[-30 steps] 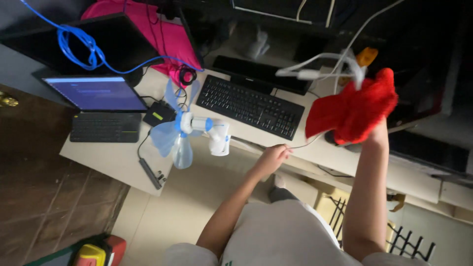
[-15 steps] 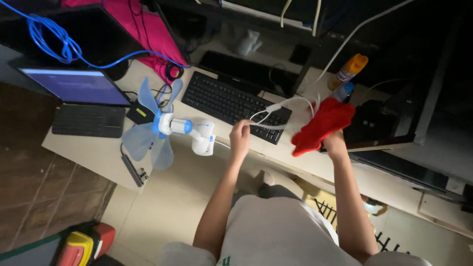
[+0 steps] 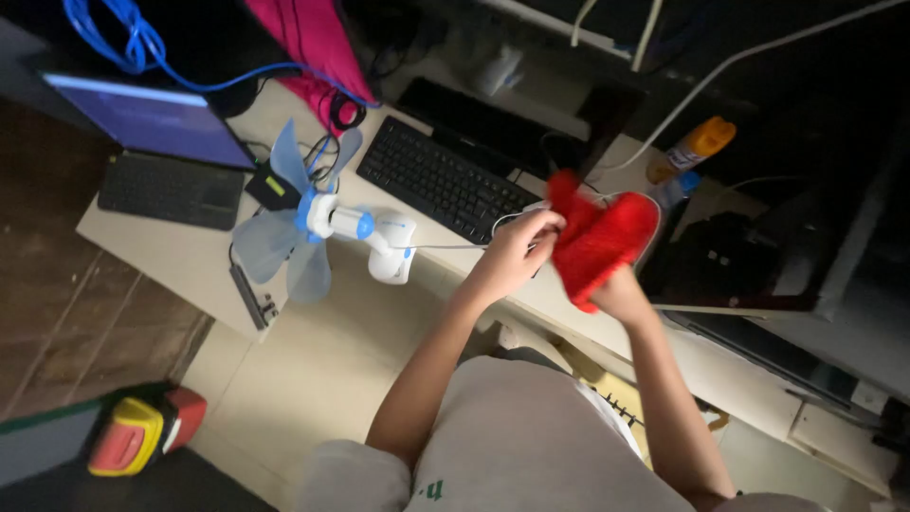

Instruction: The person wipes a black keyboard with a red cloth, then cleans the monitor screen and a small blue fan on the desk. The person handles the keyboard, monitor, and fan sequentially using the cloth.

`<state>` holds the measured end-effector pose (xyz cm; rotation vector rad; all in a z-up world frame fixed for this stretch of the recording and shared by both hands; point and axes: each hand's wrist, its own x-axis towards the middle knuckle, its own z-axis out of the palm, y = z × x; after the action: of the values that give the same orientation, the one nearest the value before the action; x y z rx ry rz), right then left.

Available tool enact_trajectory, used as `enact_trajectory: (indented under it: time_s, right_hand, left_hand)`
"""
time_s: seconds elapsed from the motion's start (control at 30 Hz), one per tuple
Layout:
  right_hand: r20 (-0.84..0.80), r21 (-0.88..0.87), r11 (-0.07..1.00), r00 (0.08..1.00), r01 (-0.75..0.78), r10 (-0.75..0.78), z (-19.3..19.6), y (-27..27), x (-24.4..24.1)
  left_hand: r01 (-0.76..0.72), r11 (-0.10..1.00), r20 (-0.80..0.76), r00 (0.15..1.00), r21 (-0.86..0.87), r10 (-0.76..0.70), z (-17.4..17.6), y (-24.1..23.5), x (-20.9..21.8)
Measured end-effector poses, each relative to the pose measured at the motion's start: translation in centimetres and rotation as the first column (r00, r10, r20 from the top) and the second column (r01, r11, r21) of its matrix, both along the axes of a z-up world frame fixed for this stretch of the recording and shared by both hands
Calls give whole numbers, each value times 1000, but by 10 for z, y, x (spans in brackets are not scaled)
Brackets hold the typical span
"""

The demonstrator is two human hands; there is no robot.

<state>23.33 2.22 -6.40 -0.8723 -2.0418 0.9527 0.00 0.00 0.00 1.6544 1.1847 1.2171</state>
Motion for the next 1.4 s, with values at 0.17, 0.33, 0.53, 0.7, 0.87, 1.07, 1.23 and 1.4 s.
enact_trajectory:
  time_s: [0.17, 0.33, 0.53, 0.7, 0.87, 1.07, 1.23, 1.4]
  right_hand:
    - [-37, -40, 999, 999, 4, -5, -14, 13, -46]
    - [73, -204, 979, 997, -20, 36, -39, 34, -22]
    - [-70, -691, 626, 896, -361, 439, 24, 56, -21]
    - [187, -557, 762, 845, -329, 501, 40, 73, -30]
    - [172, -554, 782, 879, -287, 445, 4, 89, -82]
    - [336, -518, 825, 833, -226, 439, -122, 59, -215]
    - [432, -387, 889, 803, -245, 410, -214, 0, -321]
    - [444, -299, 944, 855, -142, 269, -315, 22, -322]
  left_hand:
    - [-189, 966, -176, 960, 176, 220, -12, -13, -28]
    - [-670, 741, -133, 732, 43, 669, -173, -62, -97]
    - [-286, 376, 325, 211, -881, 922, -326, -81, -149]
    - [-10, 626, 625, 53, -780, 779, -332, -63, -153]
    - [-24, 609, 560, 366, -793, 743, -323, -53, -157]
    - [50, 649, 581, 502, -760, 641, -363, -71, -163]
    - [94, 647, 572, 574, -757, 586, -349, -93, -195]
    - [-151, 597, 382, 640, -788, 666, -403, -98, -224]
